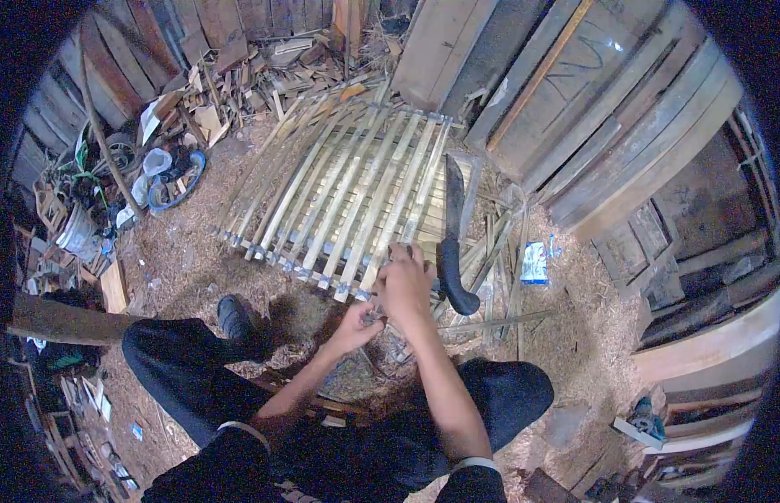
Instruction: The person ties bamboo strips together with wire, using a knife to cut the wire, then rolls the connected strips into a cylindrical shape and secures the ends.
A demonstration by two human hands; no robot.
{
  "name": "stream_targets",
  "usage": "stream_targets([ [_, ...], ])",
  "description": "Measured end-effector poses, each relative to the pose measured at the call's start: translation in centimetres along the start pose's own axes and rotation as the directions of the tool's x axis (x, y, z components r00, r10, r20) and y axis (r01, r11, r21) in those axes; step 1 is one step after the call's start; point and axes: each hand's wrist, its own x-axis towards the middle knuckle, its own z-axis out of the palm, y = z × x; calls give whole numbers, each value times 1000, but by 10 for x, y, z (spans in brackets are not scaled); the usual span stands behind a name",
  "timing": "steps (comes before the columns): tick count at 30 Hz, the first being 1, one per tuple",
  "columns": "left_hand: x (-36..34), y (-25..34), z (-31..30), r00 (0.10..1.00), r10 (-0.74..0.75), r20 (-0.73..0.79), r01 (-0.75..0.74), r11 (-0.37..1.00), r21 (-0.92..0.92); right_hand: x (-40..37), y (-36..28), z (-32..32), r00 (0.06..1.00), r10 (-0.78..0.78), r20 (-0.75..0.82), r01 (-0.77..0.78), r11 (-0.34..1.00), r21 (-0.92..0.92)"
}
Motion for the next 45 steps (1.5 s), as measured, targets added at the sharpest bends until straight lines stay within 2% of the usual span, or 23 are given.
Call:
stream_targets([
  [2, -3, 2, 1, 978, -210, -1, 210, 977, -33, 2, 8, 0, 988, -11, -152, 39, 982, 184],
  [3, -4, -2, 5, 978, -210, -2, 210, 977, -34, 3, 12, -3, 988, -12, -151, 40, 982, 183],
  [5, -6, -9, 14, 985, 146, -87, -153, 985, -82, 6, 19, -9, 986, 169, 8, -140, 786, 602],
  [6, -10, -12, 16, 986, 146, -86, -153, 985, -83, 3, 15, -14, 988, 141, -64, -51, 690, 722],
  [7, -15, -15, 19, 997, 8, -73, -24, 972, -233, 2, 13, -21, 988, 141, -65, -51, 691, 721],
  [8, -20, -18, 21, 991, -129, -39, 105, 921, -375, 0, 13, -30, 987, 158, 7, -98, 576, 811],
  [9, -24, -17, 23, 991, -128, -39, 104, 922, -373, -1, 11, -38, 983, 164, 79, -145, 449, 882],
  [12, -28, -7, 28, 990, -108, -94, 77, 955, -286, -7, 7, -34, 987, 127, 102, -147, 424, 894],
  [14, -28, 13, 35, 993, -56, -108, 51, 997, -50, -9, 2, -28, 991, 51, 126, -136, 400, 906],
  [15, -26, 18, 40, 993, -54, -107, 49, 998, -48, -9, -1, -24, 991, 50, 123, -133, 399, 907],
  [17, -20, 27, 52, 968, 81, -240, -36, 982, 186, -9, -8, -16, 980, -4, 197, -186, 316, 930],
  [19, -16, 27, 61, 950, 86, -301, -13, 971, 237, -8, -9, -9, 978, 4, 209, -200, 317, 927],
  [21, -13, 26, 63, 954, -36, -298, 96, 977, 190, -9, -11, -9, 972, -50, 230, -193, 389, 901],
  [22, -14, 27, 63, 953, -28, -303, 82, 983, 166, -10, -12, -14, 977, -55, 208, -164, 440, 883],
  [27, -21, 49, 69, 935, 136, -327, -66, 974, 217, -9, -3, -23, 982, -19, 188, -166, 391, 905],
  [29, -26, 60, 67, 958, 43, -285, 102, 875, 474, -13, 1, -24, 971, -62, 231, -193, 372, 908],
  [30, -30, 72, 66, 959, 42, -281, 101, 874, 475, -16, 1, -25, 971, -58, 231, -194, 370, 909],
  [32, -33, 93, 62, 928, 228, -295, 68, 674, 736, -19, -2, -30, 980, -92, 178, -120, 444, 888],
  [33, -30, 93, 59, 928, 230, -293, 66, 672, 738, -19, -2, -33, 980, -92, 175, -117, 442, 889],
  [36, -21, 87, 45, 821, 459, -340, -79, 680, 728, -22, 2, -41, 980, -146, 136, -31, 559, 829],
  [39, -9, 76, 29, 897, 379, -230, -142, 737, 660, -26, 1, -52, 967, -222, 124, 35, 600, 799],
  [41, -5, 81, 23, 911, 351, -215, -131, 742, 657, -28, -3, -57, 975, -196, 101, 66, 696, 715],
  [45, 2, 95, 12, 938, 305, -163, -118, 725, 678, -31, 5, -46, 993, -117, -21, 98, 704, 703],
])
